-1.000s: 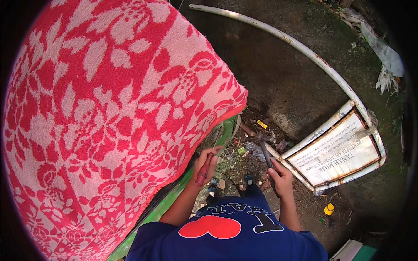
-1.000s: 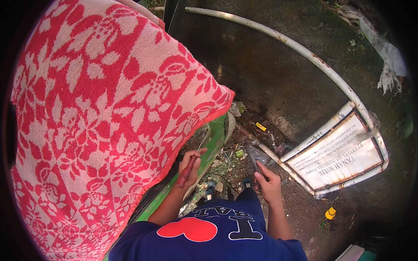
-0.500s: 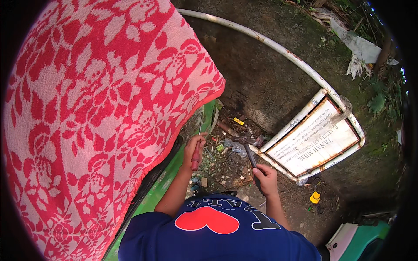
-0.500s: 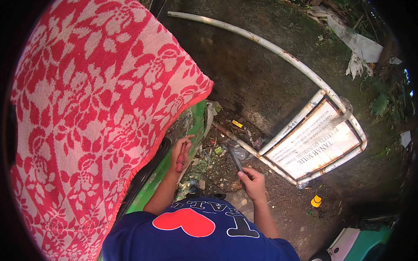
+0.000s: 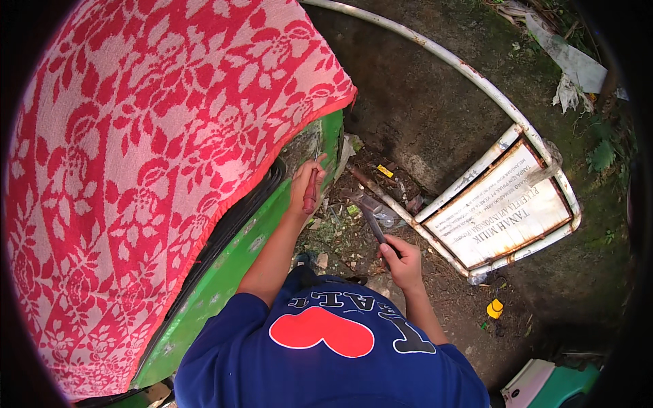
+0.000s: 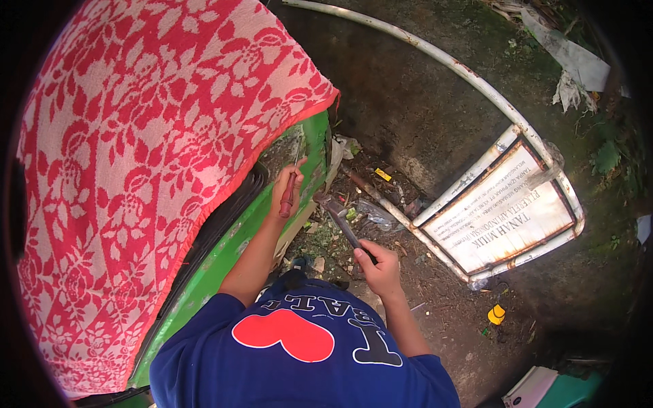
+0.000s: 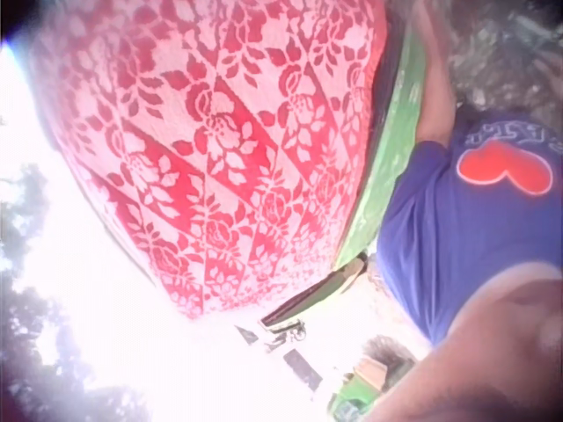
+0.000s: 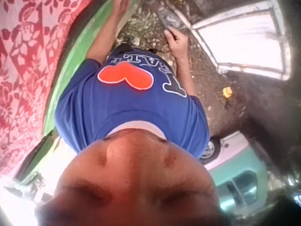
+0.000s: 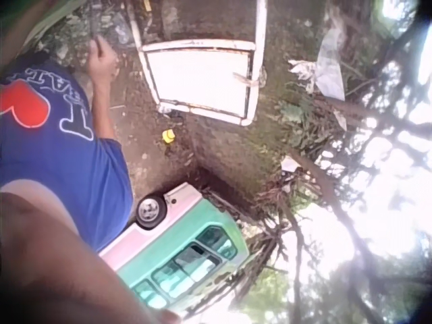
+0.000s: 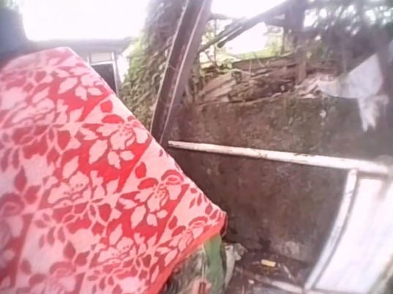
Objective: The person uses a hammer and a screwdriver to repeatedly strike and pry at a green metal frame covered by a red patterned cloth. The person adjusts the tools and repositions their hands while working on the same area of the frame.
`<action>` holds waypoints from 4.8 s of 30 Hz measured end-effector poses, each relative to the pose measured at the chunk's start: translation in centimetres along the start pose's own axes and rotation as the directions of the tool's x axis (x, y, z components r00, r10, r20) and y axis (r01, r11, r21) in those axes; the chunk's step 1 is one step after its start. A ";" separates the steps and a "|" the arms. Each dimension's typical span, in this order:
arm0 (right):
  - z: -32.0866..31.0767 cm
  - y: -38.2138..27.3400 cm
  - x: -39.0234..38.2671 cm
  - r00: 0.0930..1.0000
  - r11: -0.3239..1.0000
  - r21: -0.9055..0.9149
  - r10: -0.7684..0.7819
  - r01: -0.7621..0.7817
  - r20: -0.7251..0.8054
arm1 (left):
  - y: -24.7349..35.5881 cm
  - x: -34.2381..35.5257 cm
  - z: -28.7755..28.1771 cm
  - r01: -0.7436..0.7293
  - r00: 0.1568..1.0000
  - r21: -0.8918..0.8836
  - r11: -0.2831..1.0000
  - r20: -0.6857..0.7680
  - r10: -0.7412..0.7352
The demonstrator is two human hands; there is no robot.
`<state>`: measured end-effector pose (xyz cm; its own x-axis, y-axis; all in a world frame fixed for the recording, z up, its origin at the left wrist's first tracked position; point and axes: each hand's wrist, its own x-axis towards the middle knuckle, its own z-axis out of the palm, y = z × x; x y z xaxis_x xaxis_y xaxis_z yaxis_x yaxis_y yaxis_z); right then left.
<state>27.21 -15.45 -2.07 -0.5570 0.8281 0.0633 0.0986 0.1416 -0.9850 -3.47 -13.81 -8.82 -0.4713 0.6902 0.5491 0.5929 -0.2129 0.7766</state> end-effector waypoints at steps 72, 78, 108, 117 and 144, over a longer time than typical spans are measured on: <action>-2.8 2.3 0.6 0.998 0.999 0.053 0.010 -0.007 -0.063 | 1.5 1.7 -1.8 0.101 0.991 -0.189 0.977 -0.071 -0.116; -2.6 2.7 0.9 0.996 0.999 0.043 0.019 -0.015 -0.089 | 1.9 1.8 -1.9 0.078 0.992 -0.170 0.982 -0.087 -0.093; -1.3 0.9 2.1 0.984 0.969 -0.171 -0.176 0.176 0.016 | 1.9 1.8 -1.6 0.095 0.991 -0.061 0.994 -0.088 -0.100; 2.2 -6.7 4.6 0.566 0.423 -0.388 -0.704 0.819 0.429 | 2.6 2.5 -1.8 0.124 0.991 -0.003 0.992 -0.043 -0.124; 1.9 -6.6 3.2 0.746 0.642 -0.382 -0.586 0.665 0.315 | 3.0 1.7 -1.7 0.127 0.990 0.020 0.992 -0.058 -0.125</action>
<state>23.19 -14.83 4.35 -0.7333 0.3641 0.5742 0.0074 0.8488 -0.5287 -3.62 -14.48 -5.02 -0.5791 0.6699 0.4646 0.5415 -0.1099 0.8335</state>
